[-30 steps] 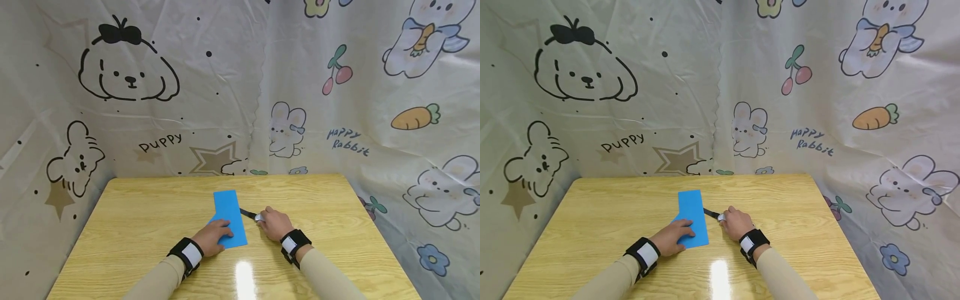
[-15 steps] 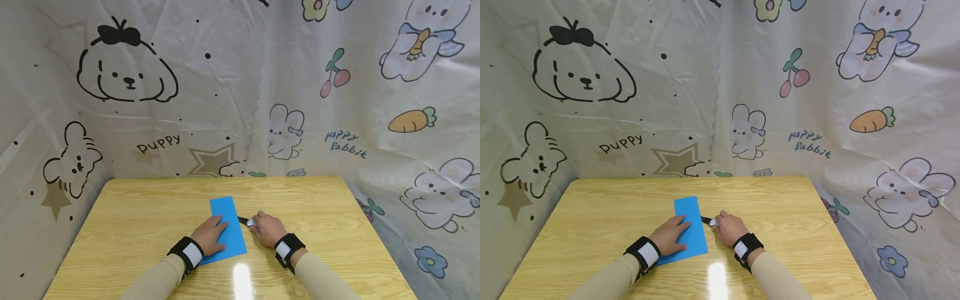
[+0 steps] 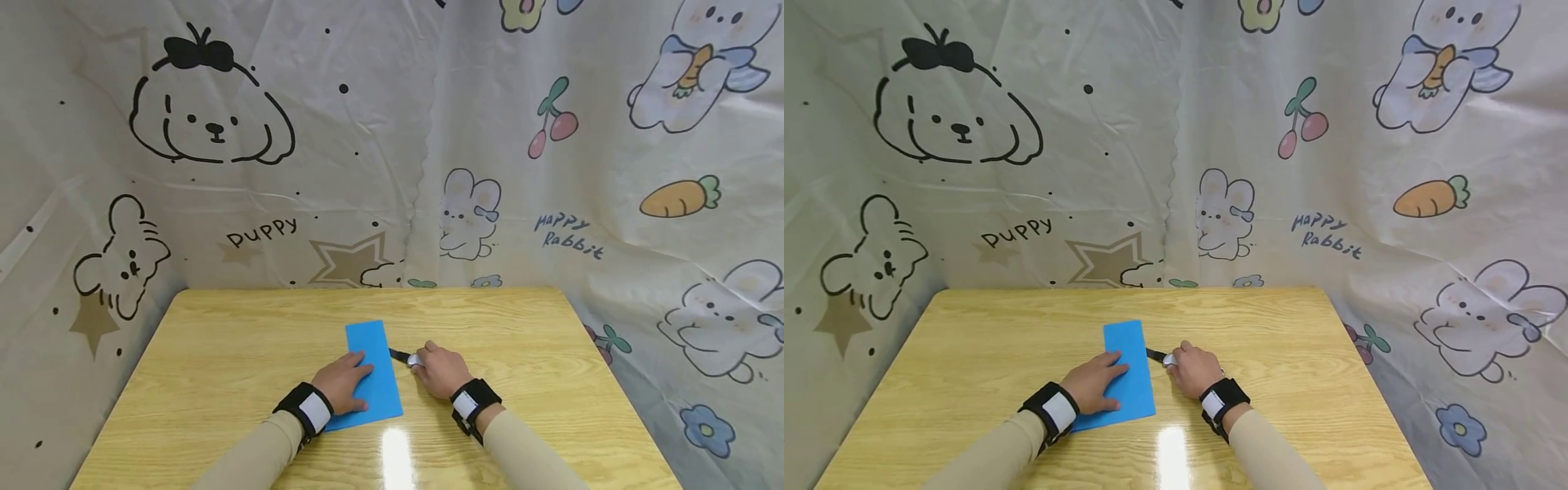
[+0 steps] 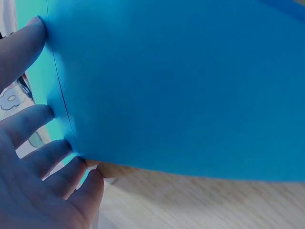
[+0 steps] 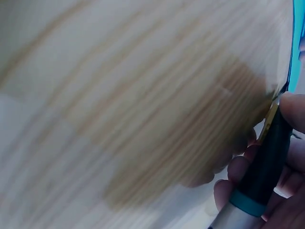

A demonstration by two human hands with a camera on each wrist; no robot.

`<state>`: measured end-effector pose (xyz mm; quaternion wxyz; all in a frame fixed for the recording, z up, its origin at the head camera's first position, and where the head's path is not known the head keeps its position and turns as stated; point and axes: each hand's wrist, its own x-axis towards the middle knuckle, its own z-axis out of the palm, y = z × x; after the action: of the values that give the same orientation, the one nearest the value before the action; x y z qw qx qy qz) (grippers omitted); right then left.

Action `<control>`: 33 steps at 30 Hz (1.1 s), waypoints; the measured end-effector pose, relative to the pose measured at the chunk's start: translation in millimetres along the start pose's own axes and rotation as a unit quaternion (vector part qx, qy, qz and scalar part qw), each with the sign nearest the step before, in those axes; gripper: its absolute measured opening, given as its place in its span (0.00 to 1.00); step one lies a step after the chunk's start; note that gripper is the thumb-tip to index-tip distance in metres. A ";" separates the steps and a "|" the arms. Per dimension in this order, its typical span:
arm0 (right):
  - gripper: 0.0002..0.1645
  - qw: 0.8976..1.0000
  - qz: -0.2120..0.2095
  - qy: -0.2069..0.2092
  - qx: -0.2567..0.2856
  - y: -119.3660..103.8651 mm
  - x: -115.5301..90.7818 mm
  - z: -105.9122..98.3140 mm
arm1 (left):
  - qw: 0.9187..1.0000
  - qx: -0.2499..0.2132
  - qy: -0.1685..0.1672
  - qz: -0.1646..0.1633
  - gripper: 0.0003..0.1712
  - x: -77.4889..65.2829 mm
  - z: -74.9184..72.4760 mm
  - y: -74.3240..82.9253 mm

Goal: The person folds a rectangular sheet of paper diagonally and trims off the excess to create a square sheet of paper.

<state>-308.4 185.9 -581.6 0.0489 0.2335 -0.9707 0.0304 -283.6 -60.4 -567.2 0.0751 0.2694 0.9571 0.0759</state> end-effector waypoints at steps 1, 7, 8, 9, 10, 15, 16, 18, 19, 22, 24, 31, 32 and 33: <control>0.18 1.000 0.004 0.003 0.001 1.9 -0.8 -0.3 | 1.000 0.000 0.000 0.000 0.42 0.1 -0.5 0.3; 0.17 1.000 0.012 0.007 0.000 5.7 -1.8 0.4 | 1.000 -0.005 0.000 0.002 0.42 -0.6 -1.3 0.2; 0.17 1.000 0.010 0.009 0.000 5.6 -1.4 1.0 | 1.000 -0.004 0.000 0.001 0.42 -0.5 -0.9 0.0; 0.17 1.000 0.008 0.012 0.000 5.4 -0.7 1.4 | 1.000 -0.004 0.001 0.002 0.42 -0.5 -0.6 -0.2; 0.17 1.000 0.007 0.015 0.003 5.0 0.1 1.9 | 1.000 -0.003 0.001 0.002 0.42 -0.4 -0.2 -0.3; 0.16 1.000 -0.003 0.023 0.001 2.5 5.3 4.4 | 1.000 0.006 0.000 0.003 0.42 -0.6 0.7 -0.1; 0.17 1.000 -0.004 0.023 -0.001 2.2 6.3 4.9 | 1.000 0.006 -0.001 0.003 0.42 -0.8 0.5 0.2; 0.17 1.000 -0.005 0.023 -0.002 1.8 7.7 5.4 | 1.000 0.004 0.000 0.005 0.42 -1.1 0.5 0.4; 0.17 1.000 -0.005 0.022 -0.004 1.8 8.0 5.4 | 1.000 0.002 0.001 0.005 0.42 -1.4 0.4 0.7; 0.17 1.000 0.002 0.023 -0.001 2.7 7.8 4.4 | 1.000 0.000 0.001 0.005 0.42 -1.3 0.8 0.8; 0.17 1.000 0.011 0.023 -0.006 4.1 7.0 3.6 | 1.000 0.000 0.002 0.004 0.42 -1.2 1.5 0.5; 0.17 0.999 0.025 0.025 -0.003 7.2 4.4 1.8 | 1.000 -0.005 0.004 0.008 0.42 -1.7 1.1 -0.3; 0.17 0.999 0.024 0.025 -0.003 6.6 4.8 1.9 | 1.000 -0.005 0.004 0.008 0.42 -1.9 1.0 -0.3; 0.17 0.999 0.022 0.024 -0.001 5.8 5.6 2.1 | 1.000 -0.004 0.003 0.007 0.42 -2.2 0.7 -0.1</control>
<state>-316.1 188.3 -583.3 0.0718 0.2116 -0.9741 0.0355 -281.7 -61.6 -567.7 0.0728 0.2754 0.9551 0.0813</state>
